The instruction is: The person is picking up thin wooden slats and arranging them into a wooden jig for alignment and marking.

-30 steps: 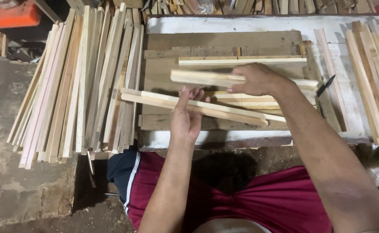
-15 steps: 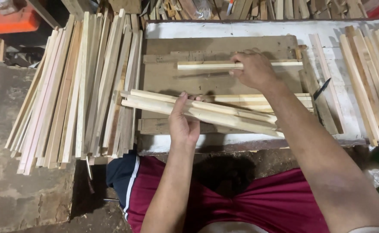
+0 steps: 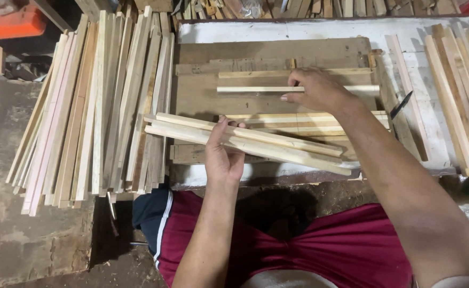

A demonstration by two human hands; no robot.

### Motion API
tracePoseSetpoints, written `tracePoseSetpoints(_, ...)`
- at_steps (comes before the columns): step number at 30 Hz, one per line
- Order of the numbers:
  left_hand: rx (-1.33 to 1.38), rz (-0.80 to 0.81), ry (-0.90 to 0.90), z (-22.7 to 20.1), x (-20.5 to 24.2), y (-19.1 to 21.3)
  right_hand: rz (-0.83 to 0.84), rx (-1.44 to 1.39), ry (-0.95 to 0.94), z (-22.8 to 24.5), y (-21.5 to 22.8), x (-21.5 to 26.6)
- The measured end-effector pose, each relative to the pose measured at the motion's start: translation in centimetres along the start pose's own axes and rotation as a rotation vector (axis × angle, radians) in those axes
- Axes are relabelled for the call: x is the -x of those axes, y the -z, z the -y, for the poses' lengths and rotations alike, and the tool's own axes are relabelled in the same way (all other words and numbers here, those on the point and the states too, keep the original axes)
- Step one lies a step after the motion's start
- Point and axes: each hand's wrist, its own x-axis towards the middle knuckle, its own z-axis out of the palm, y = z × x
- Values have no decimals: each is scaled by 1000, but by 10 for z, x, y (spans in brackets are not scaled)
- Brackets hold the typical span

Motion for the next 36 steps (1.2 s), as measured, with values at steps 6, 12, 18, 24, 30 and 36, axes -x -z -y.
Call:
tracePoseSetpoints(6,-22,-12,6,4,4,7,258,-82,43,8,4,22)
tracePoseSetpoints(12,-37,-1,16,8,9,13,330,17,90,0,-6,18)
tracePoseSetpoints(18,-47,-10,23,7,18,13,364,79,41,1,-15,19)
tracePoseSetpoints(24,-46,-2,42,9,21,15,338,85,23,-16,-34,9)
tracePoseSetpoints(30,-23,-2,52,12,12,26,360,52,46,-11,-34,12)
tracePoseSetpoints(36,9,40,55,21,3,16,233,-22,69,21,3,23)
